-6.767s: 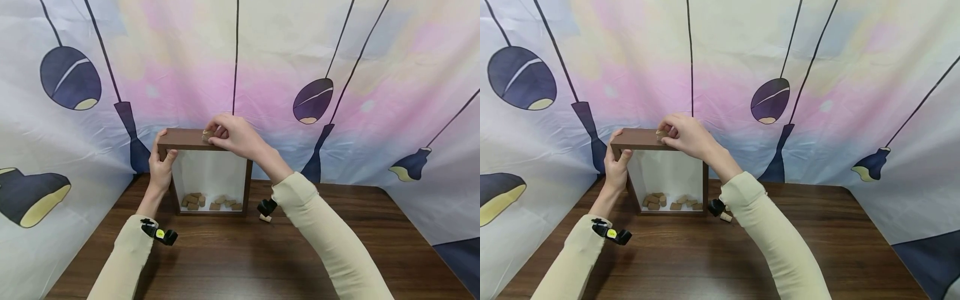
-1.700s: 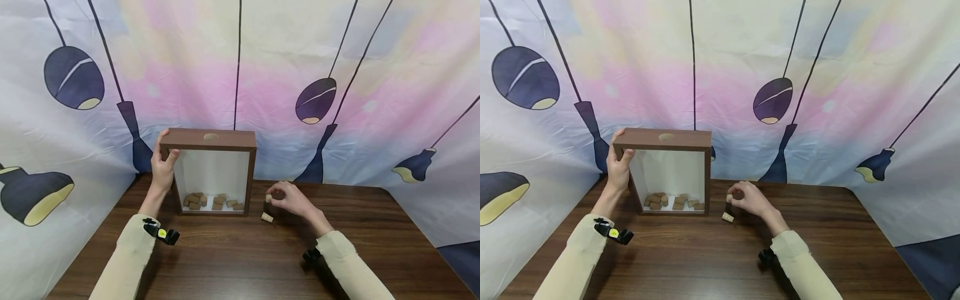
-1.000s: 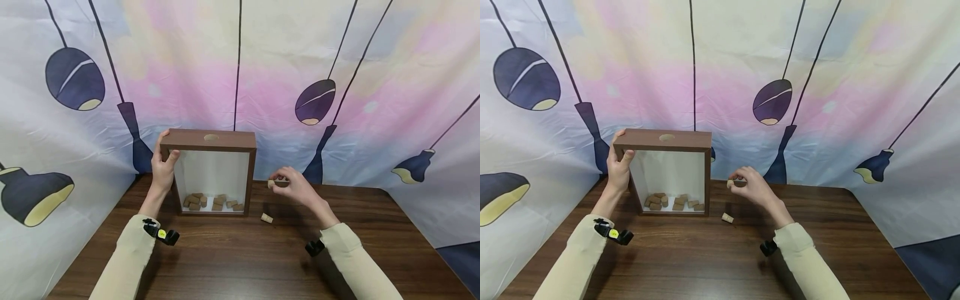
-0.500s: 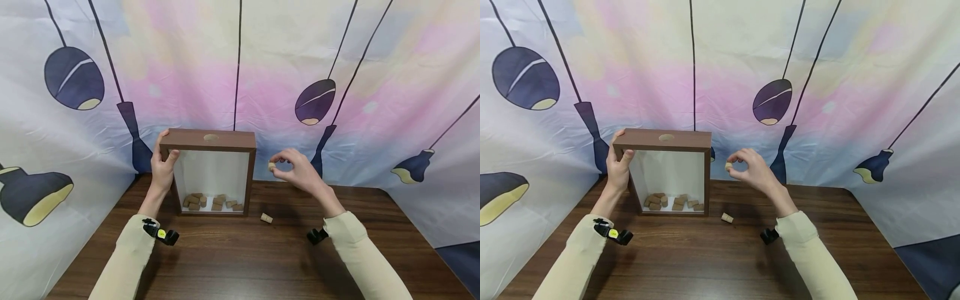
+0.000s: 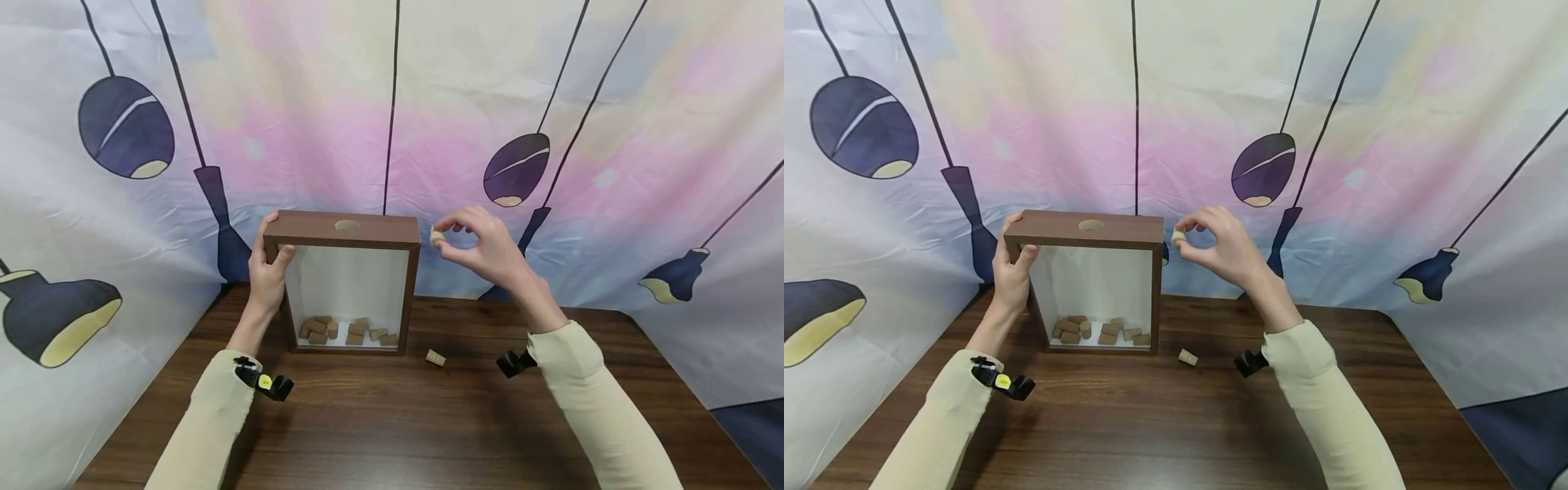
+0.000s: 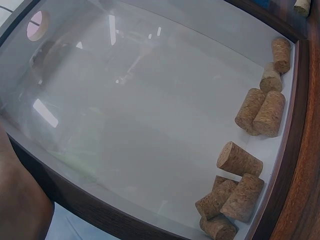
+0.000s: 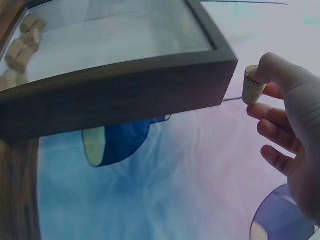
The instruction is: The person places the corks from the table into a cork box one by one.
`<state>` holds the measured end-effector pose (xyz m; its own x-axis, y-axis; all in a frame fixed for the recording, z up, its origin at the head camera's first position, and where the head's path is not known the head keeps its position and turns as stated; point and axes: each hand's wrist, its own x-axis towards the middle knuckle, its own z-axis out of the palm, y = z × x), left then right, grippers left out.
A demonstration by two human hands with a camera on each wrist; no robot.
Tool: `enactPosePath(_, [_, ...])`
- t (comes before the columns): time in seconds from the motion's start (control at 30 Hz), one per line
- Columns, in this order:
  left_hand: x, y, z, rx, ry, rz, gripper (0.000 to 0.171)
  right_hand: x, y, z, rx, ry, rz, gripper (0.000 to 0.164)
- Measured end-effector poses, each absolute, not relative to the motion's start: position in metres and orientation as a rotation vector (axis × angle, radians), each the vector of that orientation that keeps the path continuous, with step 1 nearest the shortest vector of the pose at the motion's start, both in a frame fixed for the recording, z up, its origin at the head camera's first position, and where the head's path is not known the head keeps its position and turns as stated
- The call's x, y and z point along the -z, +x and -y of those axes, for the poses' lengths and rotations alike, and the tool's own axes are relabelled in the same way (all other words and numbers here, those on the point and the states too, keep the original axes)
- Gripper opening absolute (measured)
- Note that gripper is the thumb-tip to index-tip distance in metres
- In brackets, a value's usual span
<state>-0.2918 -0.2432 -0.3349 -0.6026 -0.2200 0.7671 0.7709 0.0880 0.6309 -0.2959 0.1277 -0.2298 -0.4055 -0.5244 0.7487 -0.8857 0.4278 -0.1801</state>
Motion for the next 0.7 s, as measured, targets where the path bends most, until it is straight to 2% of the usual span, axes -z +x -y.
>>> enactPosePath(0.3, [0.335, -0.292, 0.242, 1.637, -0.598, 1.557, 0.071, 0.203, -0.287, -0.104, -0.719, 1.225, 2.092, 0.015])
enactPosePath(0.7, [0.335, -0.293, 0.240, 1.645, -0.656, 1.518, 0.069, 0.189, -0.285, -0.063, -0.684, 1.351, 2.133, 0.019])
